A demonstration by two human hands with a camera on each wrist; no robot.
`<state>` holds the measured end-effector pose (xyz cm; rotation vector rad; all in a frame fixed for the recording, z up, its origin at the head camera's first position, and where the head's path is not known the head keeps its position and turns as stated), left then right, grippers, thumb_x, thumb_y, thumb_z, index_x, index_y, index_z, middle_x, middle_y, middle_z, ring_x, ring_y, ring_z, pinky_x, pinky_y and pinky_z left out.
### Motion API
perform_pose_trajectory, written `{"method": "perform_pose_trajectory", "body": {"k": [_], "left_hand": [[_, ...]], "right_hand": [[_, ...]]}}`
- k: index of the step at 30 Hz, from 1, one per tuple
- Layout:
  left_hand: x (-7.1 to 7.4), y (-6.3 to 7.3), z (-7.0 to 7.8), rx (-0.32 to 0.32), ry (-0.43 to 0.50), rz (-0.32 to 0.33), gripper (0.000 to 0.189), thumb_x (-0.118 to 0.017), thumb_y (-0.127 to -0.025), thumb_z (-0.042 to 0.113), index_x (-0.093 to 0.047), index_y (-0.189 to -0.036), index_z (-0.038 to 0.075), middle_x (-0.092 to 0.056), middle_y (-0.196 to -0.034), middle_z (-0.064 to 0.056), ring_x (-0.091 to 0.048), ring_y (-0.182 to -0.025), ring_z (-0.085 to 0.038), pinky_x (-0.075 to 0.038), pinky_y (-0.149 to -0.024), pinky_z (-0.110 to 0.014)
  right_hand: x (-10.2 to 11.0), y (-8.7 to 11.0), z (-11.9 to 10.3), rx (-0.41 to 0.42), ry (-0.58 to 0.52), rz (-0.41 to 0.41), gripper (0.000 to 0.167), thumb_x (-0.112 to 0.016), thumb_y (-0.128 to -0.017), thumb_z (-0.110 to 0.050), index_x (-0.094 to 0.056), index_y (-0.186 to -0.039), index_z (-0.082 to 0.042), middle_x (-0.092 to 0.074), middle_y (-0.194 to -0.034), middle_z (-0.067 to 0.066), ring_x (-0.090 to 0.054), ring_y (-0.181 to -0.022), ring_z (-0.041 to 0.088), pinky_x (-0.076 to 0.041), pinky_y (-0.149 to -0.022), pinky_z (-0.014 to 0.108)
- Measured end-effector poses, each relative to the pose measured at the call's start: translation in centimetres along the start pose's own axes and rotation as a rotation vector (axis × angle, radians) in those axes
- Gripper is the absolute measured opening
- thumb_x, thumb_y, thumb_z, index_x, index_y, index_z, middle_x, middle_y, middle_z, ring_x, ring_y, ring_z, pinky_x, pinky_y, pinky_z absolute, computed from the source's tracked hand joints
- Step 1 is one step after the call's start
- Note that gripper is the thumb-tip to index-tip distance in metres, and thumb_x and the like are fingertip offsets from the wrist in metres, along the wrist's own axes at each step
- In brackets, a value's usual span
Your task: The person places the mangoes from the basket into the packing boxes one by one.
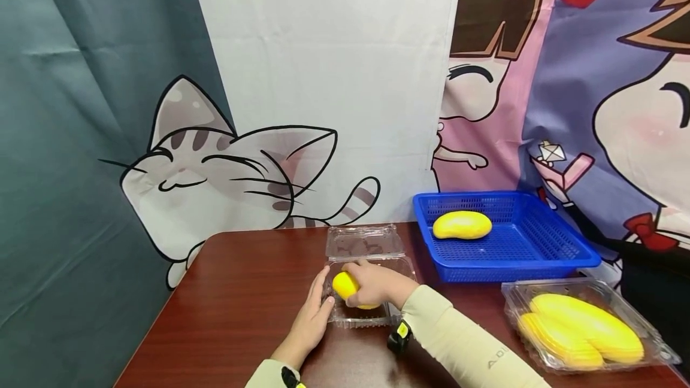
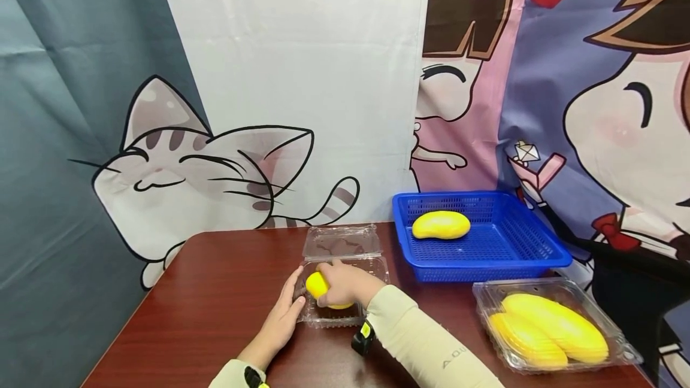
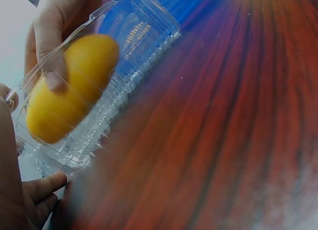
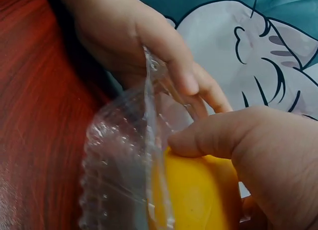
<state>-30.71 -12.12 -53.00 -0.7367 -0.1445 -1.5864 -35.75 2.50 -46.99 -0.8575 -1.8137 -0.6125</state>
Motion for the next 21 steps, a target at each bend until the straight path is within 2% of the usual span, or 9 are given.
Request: {"method": "perform_pose_trajectory", "body": {"k": [8,13,17,21], "left_hand": [[-0.1,-0.2,0.1,-0.033,0.009,0.002,0.062,-0.048,-0.102,0.009,-0.027,-0.160,0.013,-0.023,-0.166,-0.006,-0.029,-0.149,-0.027,-0.032,-0.113,-0.060],[0.1,-0.3,0.3,-0.066,0.001,0.014,0.061,-0.049,-0.100,0.007,-0.030,-0.158,0.009,-0.025,-0.165,-0.010,-0.030,-0.149,-0.028,-0.032,-0.113,-0.060],[0.1,-0.3,0.5,-0.077,-0.006,0.015,0.060,-0.049,-0.100,0.007,-0.032,-0.157,0.007,-0.026,-0.165,-0.011,-0.030,-0.149,-0.027,-0.033,-0.113,-0.059],[0.0,-0.3,0.6,-0.087,-0.018,0.016,0.059,-0.050,-0.100,0.007,-0.033,-0.157,0.007,-0.027,-0.165,-0.011,-0.031,-0.148,-0.028,-0.034,-0.112,-0.059]], "right_hand": [[-1.4,-0.2,-0.6,0.005,0.006,-0.030,0.072,-0.082,-0.072,-0.050,-0.058,-0.130,-0.014,-0.060,-0.107,0.004,-0.056,-0.082,0.012,-0.052,-0.073,0.034],[-1.5,-0.2,-0.6,0.008,0.033,-0.042,0.074,-0.079,-0.074,-0.056,-0.060,-0.130,-0.012,-0.062,-0.108,0.005,-0.057,-0.082,0.012,-0.052,-0.074,0.034],[-1.4,-0.1,-0.6,0.011,0.038,-0.050,0.069,-0.074,-0.079,-0.058,-0.062,-0.129,-0.012,-0.066,-0.111,0.006,-0.061,-0.089,0.016,-0.054,-0.079,0.037],[-1.2,0.1,-0.2,0.006,0.054,-0.046,0.073,-0.068,-0.083,-0.066,-0.059,-0.134,-0.014,-0.063,-0.120,0.010,-0.064,-0.094,0.021,-0.055,-0.085,0.043]]}}
Point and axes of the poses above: each hand's wrist, its own y-axis away from the middle knuckle, its own x-axis out of the back of the hand, z = x × y, the point moved 6 cm from there along -y, towards the middle knuckle
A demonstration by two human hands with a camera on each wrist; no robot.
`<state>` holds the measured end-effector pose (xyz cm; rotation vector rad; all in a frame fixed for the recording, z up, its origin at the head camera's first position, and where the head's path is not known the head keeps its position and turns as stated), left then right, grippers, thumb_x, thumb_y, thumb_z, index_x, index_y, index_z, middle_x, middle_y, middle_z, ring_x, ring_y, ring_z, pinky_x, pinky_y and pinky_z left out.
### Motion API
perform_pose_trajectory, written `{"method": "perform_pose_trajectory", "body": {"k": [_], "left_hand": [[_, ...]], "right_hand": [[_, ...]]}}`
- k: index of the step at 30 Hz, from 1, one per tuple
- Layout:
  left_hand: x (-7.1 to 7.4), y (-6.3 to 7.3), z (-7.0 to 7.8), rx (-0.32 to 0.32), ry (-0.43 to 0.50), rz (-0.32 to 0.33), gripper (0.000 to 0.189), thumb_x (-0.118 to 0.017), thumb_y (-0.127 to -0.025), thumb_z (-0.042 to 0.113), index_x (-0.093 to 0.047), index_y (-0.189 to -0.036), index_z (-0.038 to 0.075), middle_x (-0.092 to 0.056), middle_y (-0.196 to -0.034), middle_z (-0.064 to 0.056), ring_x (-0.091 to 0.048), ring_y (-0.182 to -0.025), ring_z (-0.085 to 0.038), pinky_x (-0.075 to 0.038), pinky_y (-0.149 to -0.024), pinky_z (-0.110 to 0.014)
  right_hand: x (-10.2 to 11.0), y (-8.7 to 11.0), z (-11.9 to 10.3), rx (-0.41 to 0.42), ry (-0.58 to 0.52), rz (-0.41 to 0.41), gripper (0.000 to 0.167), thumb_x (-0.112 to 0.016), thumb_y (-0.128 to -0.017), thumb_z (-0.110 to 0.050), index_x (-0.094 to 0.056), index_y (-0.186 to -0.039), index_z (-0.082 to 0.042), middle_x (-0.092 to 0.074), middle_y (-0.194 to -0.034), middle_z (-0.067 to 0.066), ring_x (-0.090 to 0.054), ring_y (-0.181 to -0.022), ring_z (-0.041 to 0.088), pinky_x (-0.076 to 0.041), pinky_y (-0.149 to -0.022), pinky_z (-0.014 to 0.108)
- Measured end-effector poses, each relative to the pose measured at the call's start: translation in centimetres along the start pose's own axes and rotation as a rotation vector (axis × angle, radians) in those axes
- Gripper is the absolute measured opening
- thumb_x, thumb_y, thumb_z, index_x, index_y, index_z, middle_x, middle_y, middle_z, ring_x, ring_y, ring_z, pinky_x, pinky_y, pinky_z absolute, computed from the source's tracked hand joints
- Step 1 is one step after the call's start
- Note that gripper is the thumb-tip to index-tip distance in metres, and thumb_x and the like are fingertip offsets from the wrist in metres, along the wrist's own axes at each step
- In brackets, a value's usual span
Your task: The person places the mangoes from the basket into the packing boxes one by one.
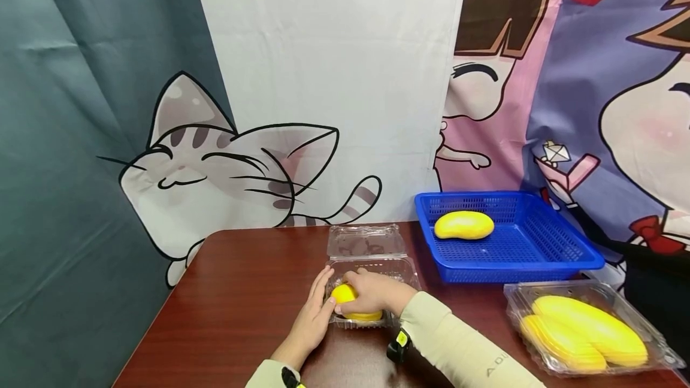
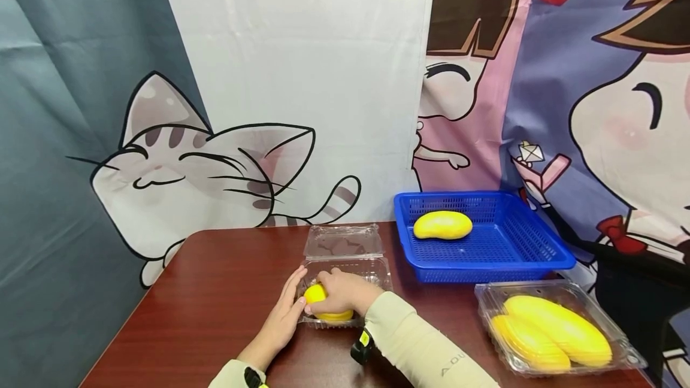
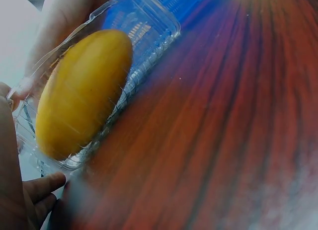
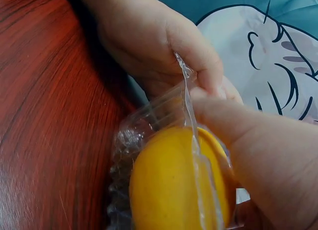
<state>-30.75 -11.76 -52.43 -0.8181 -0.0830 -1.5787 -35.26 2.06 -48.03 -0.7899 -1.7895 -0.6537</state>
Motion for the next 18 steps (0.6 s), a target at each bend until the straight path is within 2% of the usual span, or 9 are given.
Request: {"method": "perform_pose_trajectory", "body": {"k": [4,6,9,12,15,18], "left_hand": [[0.1,0.0,0.0,-0.005,0.011,-0.007,0.057,-0.047,-0.102,0.008,-0.033,-0.157,0.008,-0.026,-0.165,-0.011,-0.031,-0.148,-0.030,-0.034,-0.111,-0.062],[0.0,0.1,-0.1,0.003,0.029,-0.020,0.055,-0.045,-0.104,0.009,-0.032,-0.157,0.008,-0.025,-0.165,-0.010,-0.029,-0.149,-0.030,-0.033,-0.111,-0.063],[-0.2,0.2,-0.3,0.020,0.040,-0.039,0.054,-0.044,-0.105,0.012,-0.031,-0.158,0.009,-0.023,-0.166,-0.009,-0.027,-0.150,-0.029,-0.032,-0.112,-0.063],[-0.1,0.2,-0.3,0.015,0.032,-0.038,0.053,-0.043,-0.106,0.013,-0.031,-0.158,0.007,-0.023,-0.166,-0.010,-0.027,-0.150,-0.030,-0.032,-0.111,-0.063],[0.0,0.1,-0.2,0.015,0.036,-0.024,0.053,-0.043,-0.106,0.013,-0.032,-0.157,0.006,-0.023,-0.166,-0.010,-0.027,-0.150,-0.031,-0.033,-0.111,-0.063],[0.0,0.1,-0.2,0.019,0.046,-0.027,0.052,-0.042,-0.106,0.011,-0.031,-0.157,0.006,-0.022,-0.166,-0.010,-0.026,-0.150,-0.030,-0.032,-0.111,-0.063]], "right_hand": [[2.0,0.3,0.6,-0.011,-0.006,0.023,0.082,-0.060,-0.086,-0.072,-0.053,-0.143,-0.014,-0.054,-0.142,0.020,-0.064,-0.114,0.034,-0.051,-0.097,0.053],[3.7,0.5,1.2,-0.006,-0.024,0.068,0.078,-0.060,-0.088,-0.070,-0.055,-0.142,-0.014,-0.053,-0.144,0.021,-0.062,-0.119,0.036,-0.050,-0.099,0.054],[6.8,0.9,2.5,0.010,-0.040,0.185,0.061,-0.062,-0.092,-0.060,-0.061,-0.134,-0.014,-0.063,-0.132,0.012,-0.064,-0.113,0.029,-0.052,-0.095,0.050],[10.0,1.6,4.5,0.017,-0.026,0.364,0.040,-0.067,-0.094,-0.044,-0.067,-0.119,-0.012,-0.066,-0.113,0.006,-0.063,-0.097,0.022,-0.054,-0.087,0.045],[12.5,2.7,7.7,-0.032,0.012,0.516,0.029,-0.069,-0.093,-0.033,-0.068,-0.109,-0.008,-0.061,-0.104,0.011,-0.060,-0.091,0.028,-0.052,-0.084,0.048],[13.5,3.8,12.1,-0.139,0.058,0.562,0.032,-0.069,-0.090,-0.028,-0.066,-0.108,-0.002,-0.057,-0.107,0.021,-0.057,-0.095,0.041,-0.049,-0.085,0.055]]}}
Point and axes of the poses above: each hand's wrist, its own y-axis away from the middle knuckle, its own x-axis out of the back of the hand, z = x × y, the point moved 6 cm from there along -y, towards the middle knuckle
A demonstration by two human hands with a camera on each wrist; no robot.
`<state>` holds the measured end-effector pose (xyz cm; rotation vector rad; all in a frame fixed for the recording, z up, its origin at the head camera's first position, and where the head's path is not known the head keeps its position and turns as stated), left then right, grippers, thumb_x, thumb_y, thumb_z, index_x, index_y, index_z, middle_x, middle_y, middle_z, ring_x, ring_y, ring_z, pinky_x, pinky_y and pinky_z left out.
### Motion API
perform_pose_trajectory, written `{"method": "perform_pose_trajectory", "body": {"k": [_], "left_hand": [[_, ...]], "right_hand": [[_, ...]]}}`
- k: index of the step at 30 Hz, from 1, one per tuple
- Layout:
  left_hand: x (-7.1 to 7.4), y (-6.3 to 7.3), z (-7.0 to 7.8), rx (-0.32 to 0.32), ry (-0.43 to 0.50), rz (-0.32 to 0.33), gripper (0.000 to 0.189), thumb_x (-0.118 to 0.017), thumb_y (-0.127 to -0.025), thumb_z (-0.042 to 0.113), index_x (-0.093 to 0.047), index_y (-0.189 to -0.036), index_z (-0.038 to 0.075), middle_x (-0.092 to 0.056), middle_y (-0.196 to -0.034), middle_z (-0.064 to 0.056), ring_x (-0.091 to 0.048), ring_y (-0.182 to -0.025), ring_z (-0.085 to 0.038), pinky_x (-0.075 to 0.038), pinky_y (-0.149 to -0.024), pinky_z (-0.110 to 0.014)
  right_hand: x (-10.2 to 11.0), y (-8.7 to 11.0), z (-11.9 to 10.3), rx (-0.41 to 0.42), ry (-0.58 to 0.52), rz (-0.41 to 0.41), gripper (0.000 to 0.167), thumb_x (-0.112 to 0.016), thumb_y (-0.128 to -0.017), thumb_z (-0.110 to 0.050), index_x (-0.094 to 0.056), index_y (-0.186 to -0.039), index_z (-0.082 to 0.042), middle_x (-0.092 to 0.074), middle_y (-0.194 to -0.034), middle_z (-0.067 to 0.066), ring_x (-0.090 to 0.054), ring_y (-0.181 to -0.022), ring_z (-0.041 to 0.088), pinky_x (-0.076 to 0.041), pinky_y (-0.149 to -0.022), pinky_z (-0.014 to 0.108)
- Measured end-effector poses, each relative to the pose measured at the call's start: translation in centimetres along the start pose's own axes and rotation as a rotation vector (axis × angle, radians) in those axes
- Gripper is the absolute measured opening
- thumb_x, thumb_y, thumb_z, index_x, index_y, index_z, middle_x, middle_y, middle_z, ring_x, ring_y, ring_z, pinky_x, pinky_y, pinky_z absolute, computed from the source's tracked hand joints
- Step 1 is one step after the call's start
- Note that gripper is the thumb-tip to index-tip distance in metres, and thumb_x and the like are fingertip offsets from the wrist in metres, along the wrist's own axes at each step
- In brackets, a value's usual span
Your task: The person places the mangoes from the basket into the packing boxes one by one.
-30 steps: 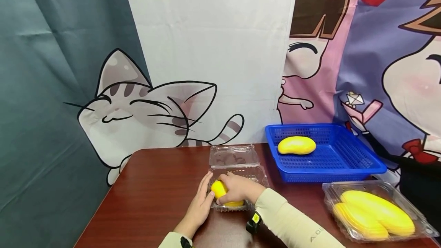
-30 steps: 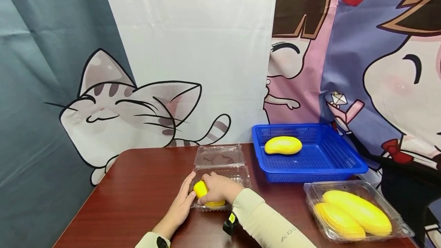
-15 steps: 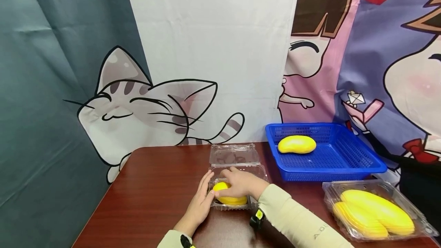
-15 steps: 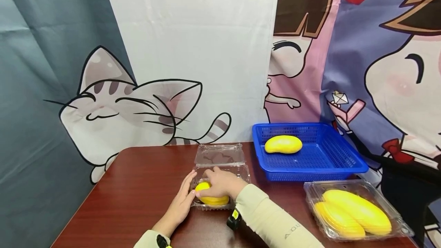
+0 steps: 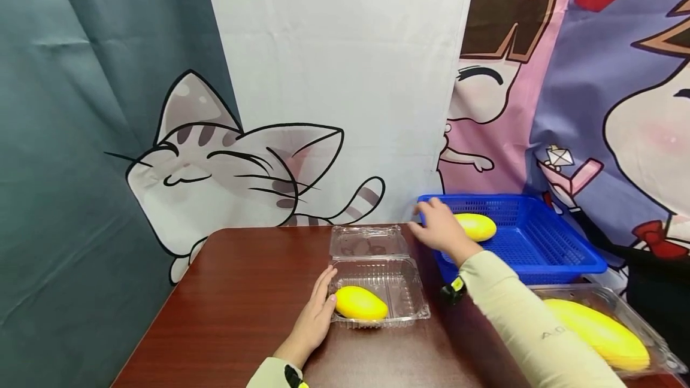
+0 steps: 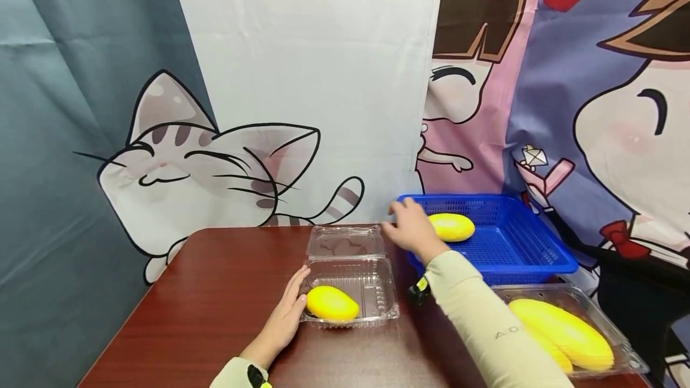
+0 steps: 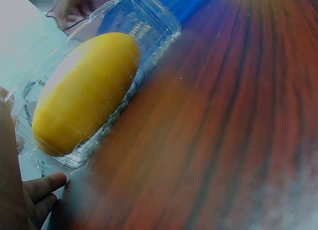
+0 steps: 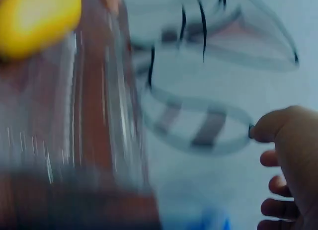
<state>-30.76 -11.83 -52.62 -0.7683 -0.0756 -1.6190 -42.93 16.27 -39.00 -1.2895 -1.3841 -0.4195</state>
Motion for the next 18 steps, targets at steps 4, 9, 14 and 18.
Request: {"method": "perform_pose_trajectory", "body": {"k": [4,9,14,18], "left_hand": [[-0.1,-0.1,-0.1,0.016,0.004,-0.014,0.053,-0.042,-0.106,0.009,-0.030,-0.158,0.008,-0.021,-0.167,-0.009,-0.025,-0.151,-0.028,-0.031,-0.112,-0.062],[0.1,-0.1,-0.1,0.024,0.009,-0.006,0.053,-0.042,-0.105,0.006,-0.031,-0.157,0.008,-0.022,-0.166,-0.010,-0.026,-0.150,-0.029,-0.031,-0.112,-0.063],[0.0,0.1,-0.2,0.046,0.016,-0.030,0.053,-0.040,-0.107,0.008,-0.029,-0.158,0.008,-0.020,-0.167,-0.008,-0.025,-0.151,-0.029,-0.030,-0.113,-0.063],[0.1,0.1,-0.2,0.049,0.016,-0.036,0.052,-0.040,-0.107,0.009,-0.028,-0.159,0.008,-0.019,-0.167,-0.007,-0.025,-0.151,-0.030,-0.031,-0.112,-0.063]], "right_hand": [[-0.4,0.8,6.5,-0.182,0.093,-0.105,0.049,-0.067,-0.087,-0.027,-0.058,-0.123,0.005,-0.048,-0.123,0.035,-0.050,-0.108,0.056,-0.044,-0.089,0.066],[-1.3,2.2,11.6,-0.294,0.116,-0.237,0.065,-0.065,-0.081,-0.019,-0.048,-0.137,0.010,-0.040,-0.135,0.042,-0.043,-0.117,0.066,-0.040,-0.093,0.074],[-1.3,2.9,14.3,-0.281,0.092,-0.268,0.074,-0.070,-0.074,-0.016,-0.045,-0.137,0.013,-0.038,-0.136,0.047,-0.038,-0.120,0.070,-0.036,-0.099,0.074],[-1.1,2.8,15.6,-0.269,0.077,-0.313,0.080,-0.074,-0.072,-0.017,-0.041,-0.138,0.014,-0.034,-0.137,0.049,-0.035,-0.121,0.072,-0.034,-0.099,0.075]]}}
Point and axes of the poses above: each hand's wrist, its own y-axis away from the middle knuckle, its own x-axis out of the back of the hand, z = x × y, the point moved 6 cm from there along -y, towards the middle knuckle
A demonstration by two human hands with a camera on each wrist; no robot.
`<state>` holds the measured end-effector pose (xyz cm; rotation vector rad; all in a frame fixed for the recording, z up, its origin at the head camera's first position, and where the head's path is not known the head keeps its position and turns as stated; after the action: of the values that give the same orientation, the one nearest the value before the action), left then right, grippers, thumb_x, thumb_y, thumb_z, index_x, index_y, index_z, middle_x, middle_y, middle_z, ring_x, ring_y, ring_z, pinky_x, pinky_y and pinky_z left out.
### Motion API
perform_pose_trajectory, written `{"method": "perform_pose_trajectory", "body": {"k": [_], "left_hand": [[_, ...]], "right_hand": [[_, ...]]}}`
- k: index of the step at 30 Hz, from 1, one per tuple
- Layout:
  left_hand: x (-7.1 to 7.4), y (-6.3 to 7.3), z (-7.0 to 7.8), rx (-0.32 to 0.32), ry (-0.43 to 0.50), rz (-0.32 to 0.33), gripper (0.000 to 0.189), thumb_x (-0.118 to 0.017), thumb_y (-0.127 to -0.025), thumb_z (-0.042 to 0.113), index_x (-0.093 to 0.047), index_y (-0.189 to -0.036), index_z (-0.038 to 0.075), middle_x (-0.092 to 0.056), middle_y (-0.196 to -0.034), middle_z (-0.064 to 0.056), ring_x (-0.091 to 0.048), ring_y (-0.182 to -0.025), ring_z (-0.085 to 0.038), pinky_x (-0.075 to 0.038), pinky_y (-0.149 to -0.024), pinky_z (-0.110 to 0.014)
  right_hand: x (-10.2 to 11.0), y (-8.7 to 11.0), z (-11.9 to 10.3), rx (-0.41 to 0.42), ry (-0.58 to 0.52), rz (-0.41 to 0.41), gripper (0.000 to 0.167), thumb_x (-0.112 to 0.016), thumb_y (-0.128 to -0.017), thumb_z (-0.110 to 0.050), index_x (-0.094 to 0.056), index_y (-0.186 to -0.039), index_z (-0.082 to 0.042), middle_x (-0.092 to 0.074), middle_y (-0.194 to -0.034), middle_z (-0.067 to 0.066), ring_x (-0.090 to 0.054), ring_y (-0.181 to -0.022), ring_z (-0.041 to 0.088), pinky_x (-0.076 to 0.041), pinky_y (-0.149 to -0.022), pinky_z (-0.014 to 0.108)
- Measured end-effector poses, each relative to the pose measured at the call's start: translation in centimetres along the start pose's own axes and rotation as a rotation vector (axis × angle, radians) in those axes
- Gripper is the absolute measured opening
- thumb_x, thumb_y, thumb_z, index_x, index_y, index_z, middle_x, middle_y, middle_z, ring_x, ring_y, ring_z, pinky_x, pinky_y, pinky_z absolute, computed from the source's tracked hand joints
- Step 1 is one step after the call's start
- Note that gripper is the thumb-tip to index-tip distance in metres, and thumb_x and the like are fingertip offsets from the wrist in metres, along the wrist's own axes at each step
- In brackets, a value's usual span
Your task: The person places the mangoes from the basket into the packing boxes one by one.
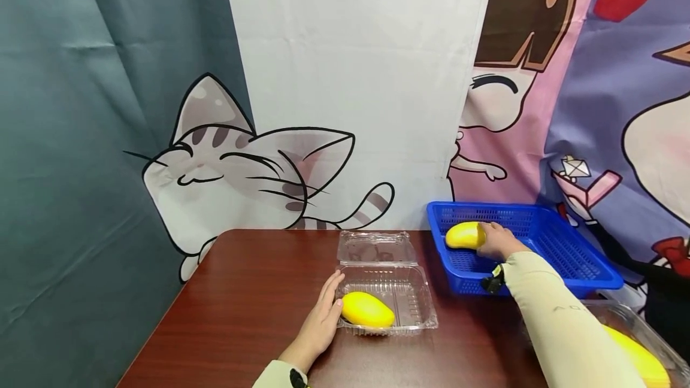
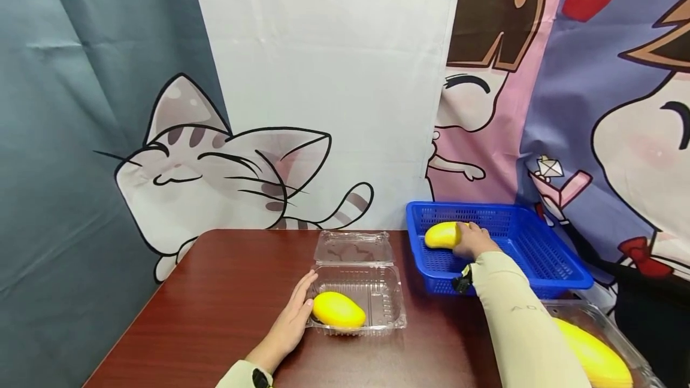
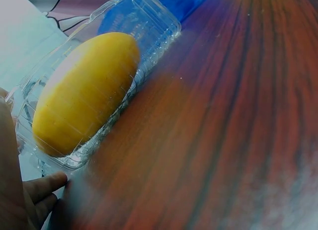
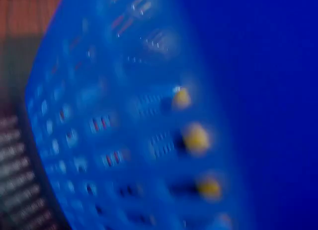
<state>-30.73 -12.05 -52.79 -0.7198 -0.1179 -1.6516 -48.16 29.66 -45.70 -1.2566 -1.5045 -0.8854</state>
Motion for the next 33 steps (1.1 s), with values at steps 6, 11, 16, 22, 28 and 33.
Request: {"method": "perform_pose_trajectory", "body": {"k": [6,11,16,22,28,33], "left_hand": [[0.1,0.1,0.2,-0.018,-0.011,0.017,0.053,-0.040,-0.107,0.009,-0.029,-0.158,0.009,-0.021,-0.167,-0.007,-0.027,-0.150,-0.030,-0.032,-0.111,-0.064],[-0.1,0.1,0.3,-0.015,-0.019,0.018,0.053,-0.041,-0.106,0.009,-0.030,-0.158,0.009,-0.021,-0.167,-0.006,-0.028,-0.150,-0.028,-0.033,-0.112,-0.062],[-0.1,0.1,0.3,-0.015,-0.022,0.025,0.053,-0.041,-0.106,0.007,-0.030,-0.158,0.008,-0.022,-0.167,-0.007,-0.028,-0.150,-0.029,-0.032,-0.112,-0.062],[-0.1,0.1,0.2,-0.010,-0.025,0.024,0.052,-0.041,-0.107,0.008,-0.030,-0.158,0.008,-0.021,-0.167,-0.006,-0.027,-0.150,-0.029,-0.032,-0.112,-0.062],[-0.3,0.0,0.2,-0.023,-0.035,0.027,0.053,-0.041,-0.106,0.008,-0.030,-0.158,0.007,-0.022,-0.167,-0.007,-0.028,-0.150,-0.029,-0.033,-0.112,-0.061],[-0.1,-0.1,0.1,-0.024,-0.038,0.023,0.053,-0.042,-0.106,0.009,-0.030,-0.158,0.007,-0.022,-0.167,-0.007,-0.028,-0.149,-0.029,-0.033,-0.112,-0.061]], "right_hand": [[-0.1,-0.1,0.8,-0.028,-0.033,-0.043,0.092,-0.077,-0.074,-0.019,-0.029,-0.148,0.009,-0.029,-0.137,0.048,-0.033,-0.120,0.072,-0.033,-0.099,0.076],[-0.2,0.3,1.3,-0.086,-0.042,-0.045,0.093,-0.077,-0.077,-0.026,-0.029,-0.149,0.007,-0.029,-0.122,0.045,-0.032,-0.113,0.067,-0.034,-0.093,0.075],[-0.7,0.3,1.6,-0.083,-0.035,-0.018,0.084,-0.076,-0.080,-0.038,-0.039,-0.134,0.015,-0.035,-0.116,0.044,-0.040,-0.106,0.062,-0.039,-0.090,0.071],[-1.0,0.4,1.0,-0.080,-0.120,-0.073,0.077,-0.082,-0.077,-0.032,-0.034,-0.117,0.014,-0.056,-0.097,0.034,-0.058,-0.089,0.045,-0.047,-0.086,0.057],[-1.1,0.6,1.1,-0.106,-0.127,-0.114,0.078,-0.081,-0.075,-0.038,-0.034,-0.115,0.010,-0.058,-0.092,0.027,-0.058,-0.084,0.039,-0.048,-0.082,0.054],[-0.3,0.6,0.8,-0.118,-0.134,-0.100,0.084,-0.077,-0.077,-0.044,-0.037,-0.124,0.013,-0.059,-0.100,0.030,-0.059,-0.087,0.040,-0.050,-0.078,0.051]]}}
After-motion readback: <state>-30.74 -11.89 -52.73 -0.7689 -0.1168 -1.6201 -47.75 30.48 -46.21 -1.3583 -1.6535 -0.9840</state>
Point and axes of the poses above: each hand's wrist, its own y-axis away from the middle knuckle, its own x-axis out of the back of the hand, z = x × y, the point moved 6 cm from there along -y, towards the middle knuckle
